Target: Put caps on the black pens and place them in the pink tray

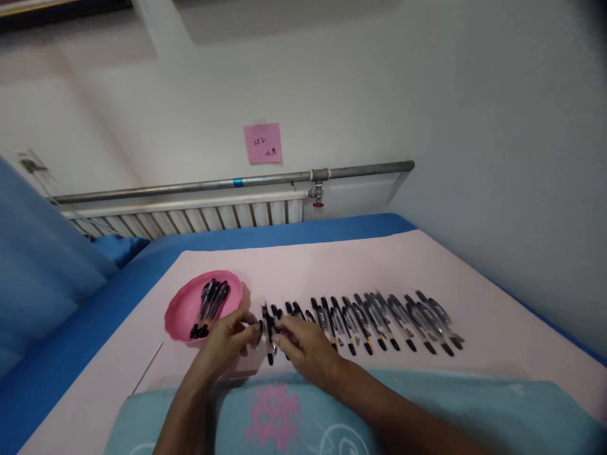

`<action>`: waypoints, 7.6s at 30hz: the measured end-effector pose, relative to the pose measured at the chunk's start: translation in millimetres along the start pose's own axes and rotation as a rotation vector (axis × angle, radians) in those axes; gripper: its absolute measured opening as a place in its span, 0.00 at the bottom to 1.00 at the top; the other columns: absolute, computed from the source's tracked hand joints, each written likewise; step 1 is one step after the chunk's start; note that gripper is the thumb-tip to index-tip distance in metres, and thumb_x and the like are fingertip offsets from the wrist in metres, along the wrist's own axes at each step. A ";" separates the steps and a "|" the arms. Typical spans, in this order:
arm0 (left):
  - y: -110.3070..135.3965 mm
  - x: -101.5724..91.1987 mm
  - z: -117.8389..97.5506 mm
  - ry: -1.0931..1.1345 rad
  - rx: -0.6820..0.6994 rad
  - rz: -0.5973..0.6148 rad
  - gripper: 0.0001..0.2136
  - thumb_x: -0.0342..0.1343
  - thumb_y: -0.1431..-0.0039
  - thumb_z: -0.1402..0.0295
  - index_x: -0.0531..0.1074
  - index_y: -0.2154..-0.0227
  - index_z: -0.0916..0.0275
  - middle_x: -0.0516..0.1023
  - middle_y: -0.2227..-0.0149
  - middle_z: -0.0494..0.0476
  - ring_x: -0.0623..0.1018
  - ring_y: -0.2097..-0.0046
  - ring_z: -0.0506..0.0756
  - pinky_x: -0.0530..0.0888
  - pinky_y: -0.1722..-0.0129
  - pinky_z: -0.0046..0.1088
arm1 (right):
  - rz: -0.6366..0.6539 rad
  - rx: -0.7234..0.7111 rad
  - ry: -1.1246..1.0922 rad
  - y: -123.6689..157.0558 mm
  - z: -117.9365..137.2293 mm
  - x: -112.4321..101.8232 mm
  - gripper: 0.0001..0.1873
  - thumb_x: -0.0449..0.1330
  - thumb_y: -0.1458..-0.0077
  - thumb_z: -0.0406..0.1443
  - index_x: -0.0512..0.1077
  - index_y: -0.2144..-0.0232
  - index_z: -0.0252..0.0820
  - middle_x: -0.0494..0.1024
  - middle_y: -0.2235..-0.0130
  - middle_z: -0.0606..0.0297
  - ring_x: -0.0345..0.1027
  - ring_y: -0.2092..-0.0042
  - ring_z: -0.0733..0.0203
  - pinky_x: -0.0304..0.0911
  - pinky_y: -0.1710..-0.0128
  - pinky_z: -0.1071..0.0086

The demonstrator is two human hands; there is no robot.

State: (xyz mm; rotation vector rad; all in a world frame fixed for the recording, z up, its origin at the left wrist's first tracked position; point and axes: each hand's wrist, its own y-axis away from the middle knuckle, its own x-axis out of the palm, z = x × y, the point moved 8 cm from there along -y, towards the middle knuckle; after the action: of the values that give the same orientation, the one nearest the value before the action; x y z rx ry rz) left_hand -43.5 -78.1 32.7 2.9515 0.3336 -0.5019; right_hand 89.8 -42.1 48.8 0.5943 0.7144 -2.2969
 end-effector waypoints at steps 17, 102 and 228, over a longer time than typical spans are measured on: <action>5.8 -19.4 -3.8 0.361 0.022 -0.032 0.07 0.58 0.54 0.67 0.69 0.71 0.64 0.74 0.79 0.51 0.71 0.78 0.49 0.67 0.76 0.25 | -0.010 -0.144 0.215 -2.6 12.1 -7.2 0.06 0.53 0.48 0.32 0.71 0.70 0.43 0.74 0.72 0.66 0.64 0.68 0.64 0.51 0.65 0.71; -7.4 -11.7 20.0 0.891 -0.118 -0.381 0.10 0.65 0.64 0.70 0.70 0.79 0.67 0.71 0.83 0.49 0.69 0.81 0.45 0.65 0.81 0.17 | -0.026 0.189 -0.064 5.6 -8.3 -10.7 0.05 0.51 0.47 0.35 0.63 0.72 0.40 0.64 0.78 0.71 0.56 0.76 0.69 0.49 0.77 0.76; -21.4 12.9 8.9 -0.780 -0.147 -0.163 0.11 0.46 0.49 0.64 0.69 0.78 0.63 0.75 0.77 0.60 0.72 0.73 0.55 0.58 0.76 0.27 | -0.063 0.098 0.028 -3.0 -14.9 -26.4 0.05 0.51 0.48 0.31 0.66 0.70 0.40 0.68 0.73 0.68 0.60 0.70 0.66 0.52 0.70 0.74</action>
State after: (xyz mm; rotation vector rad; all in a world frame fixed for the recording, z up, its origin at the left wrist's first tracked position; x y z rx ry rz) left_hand -39.4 -56.3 18.1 2.3517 0.4758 -1.4902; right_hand 109.0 -19.1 53.9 0.6585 0.6449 -2.3966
